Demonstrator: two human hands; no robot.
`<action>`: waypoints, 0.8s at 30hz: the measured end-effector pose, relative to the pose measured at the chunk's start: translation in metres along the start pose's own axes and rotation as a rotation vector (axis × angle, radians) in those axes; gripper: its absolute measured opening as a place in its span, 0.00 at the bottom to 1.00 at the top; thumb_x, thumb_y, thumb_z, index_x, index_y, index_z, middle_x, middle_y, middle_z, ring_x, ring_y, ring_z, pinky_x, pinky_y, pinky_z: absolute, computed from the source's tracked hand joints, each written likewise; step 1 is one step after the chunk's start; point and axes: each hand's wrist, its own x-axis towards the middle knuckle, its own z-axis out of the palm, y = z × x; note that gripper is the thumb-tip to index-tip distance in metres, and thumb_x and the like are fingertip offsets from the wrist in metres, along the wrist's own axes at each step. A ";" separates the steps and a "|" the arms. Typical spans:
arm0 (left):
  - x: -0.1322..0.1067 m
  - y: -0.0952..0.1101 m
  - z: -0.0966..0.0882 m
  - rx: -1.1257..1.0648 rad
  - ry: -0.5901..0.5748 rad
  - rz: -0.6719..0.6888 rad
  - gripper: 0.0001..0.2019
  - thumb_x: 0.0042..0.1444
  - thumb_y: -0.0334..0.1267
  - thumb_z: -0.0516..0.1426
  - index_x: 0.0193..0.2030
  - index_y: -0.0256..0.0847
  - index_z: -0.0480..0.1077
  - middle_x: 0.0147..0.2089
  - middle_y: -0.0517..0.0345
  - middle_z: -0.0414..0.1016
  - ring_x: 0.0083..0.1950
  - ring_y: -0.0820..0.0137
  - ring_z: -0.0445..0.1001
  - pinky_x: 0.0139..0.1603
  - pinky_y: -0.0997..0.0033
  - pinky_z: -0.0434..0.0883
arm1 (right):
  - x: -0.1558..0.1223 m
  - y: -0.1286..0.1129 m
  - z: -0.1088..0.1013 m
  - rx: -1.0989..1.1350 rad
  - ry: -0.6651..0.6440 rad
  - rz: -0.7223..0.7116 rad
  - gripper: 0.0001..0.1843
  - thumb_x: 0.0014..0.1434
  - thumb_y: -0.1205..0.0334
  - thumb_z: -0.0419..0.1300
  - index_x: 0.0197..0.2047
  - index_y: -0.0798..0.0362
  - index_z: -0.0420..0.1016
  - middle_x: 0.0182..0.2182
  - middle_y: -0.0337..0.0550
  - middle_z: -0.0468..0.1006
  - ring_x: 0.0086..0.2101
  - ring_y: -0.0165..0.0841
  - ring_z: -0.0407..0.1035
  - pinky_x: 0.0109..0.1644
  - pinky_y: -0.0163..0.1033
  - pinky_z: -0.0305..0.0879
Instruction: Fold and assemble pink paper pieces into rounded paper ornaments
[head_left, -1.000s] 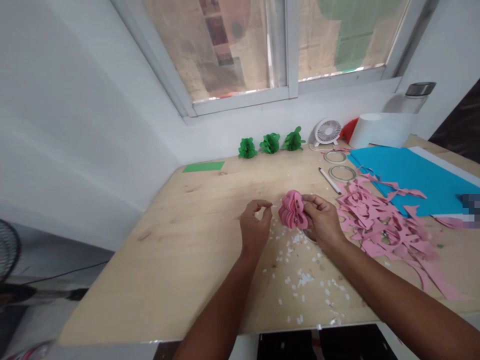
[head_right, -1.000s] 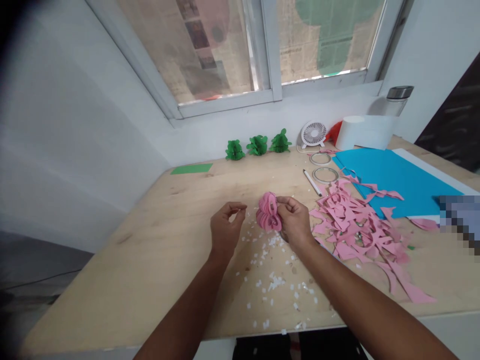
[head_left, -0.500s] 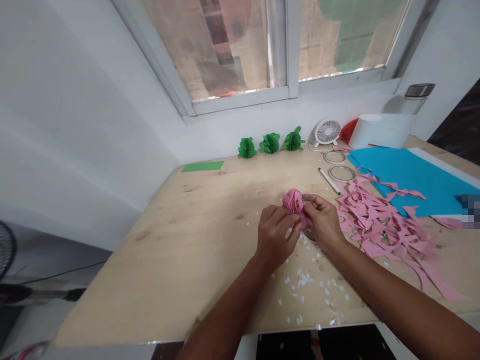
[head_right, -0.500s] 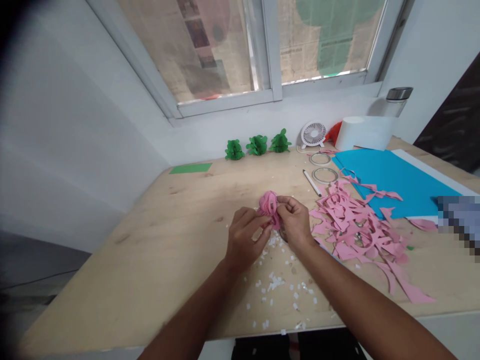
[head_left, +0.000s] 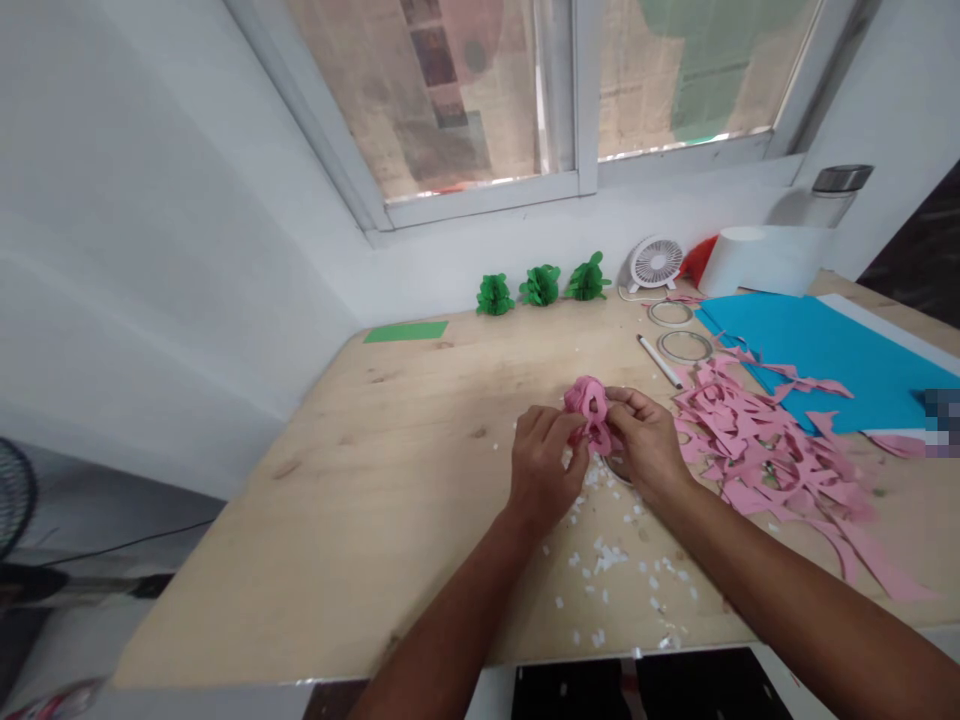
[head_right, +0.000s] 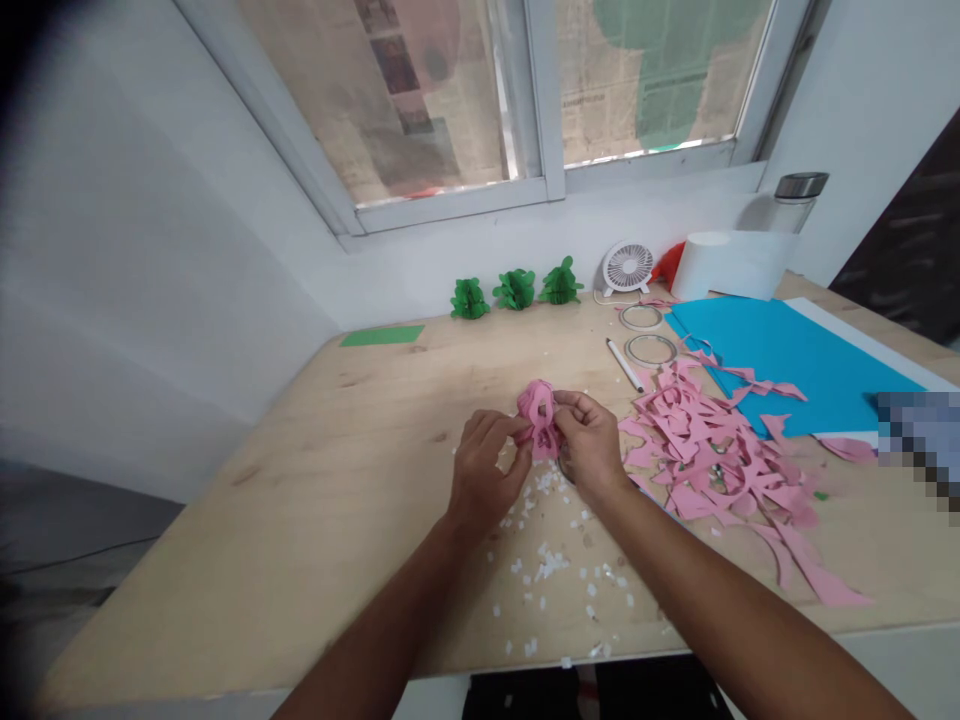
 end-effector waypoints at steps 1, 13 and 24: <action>0.000 0.000 0.000 -0.015 0.006 -0.002 0.04 0.53 0.29 0.55 0.35 0.39 0.67 0.33 0.54 0.72 0.37 0.66 0.67 0.41 0.64 0.65 | 0.000 0.000 0.000 0.012 0.006 0.007 0.15 0.36 0.63 0.68 0.32 0.54 0.75 0.20 0.34 0.76 0.17 0.24 0.64 0.20 0.29 0.58; 0.000 0.001 -0.001 -0.005 0.033 0.037 0.03 0.51 0.31 0.57 0.34 0.39 0.69 0.33 0.54 0.72 0.38 0.66 0.67 0.42 0.64 0.66 | 0.000 -0.007 0.002 0.129 -0.036 0.065 0.12 0.37 0.66 0.69 0.30 0.55 0.77 0.21 0.38 0.78 0.20 0.26 0.67 0.23 0.30 0.61; 0.000 0.002 -0.001 0.075 0.027 -0.009 0.11 0.48 0.42 0.62 0.37 0.40 0.69 0.36 0.52 0.72 0.41 0.62 0.67 0.46 0.60 0.65 | 0.001 -0.006 0.001 0.209 -0.136 0.145 0.10 0.40 0.68 0.68 0.30 0.54 0.78 0.25 0.39 0.80 0.25 0.28 0.71 0.30 0.30 0.68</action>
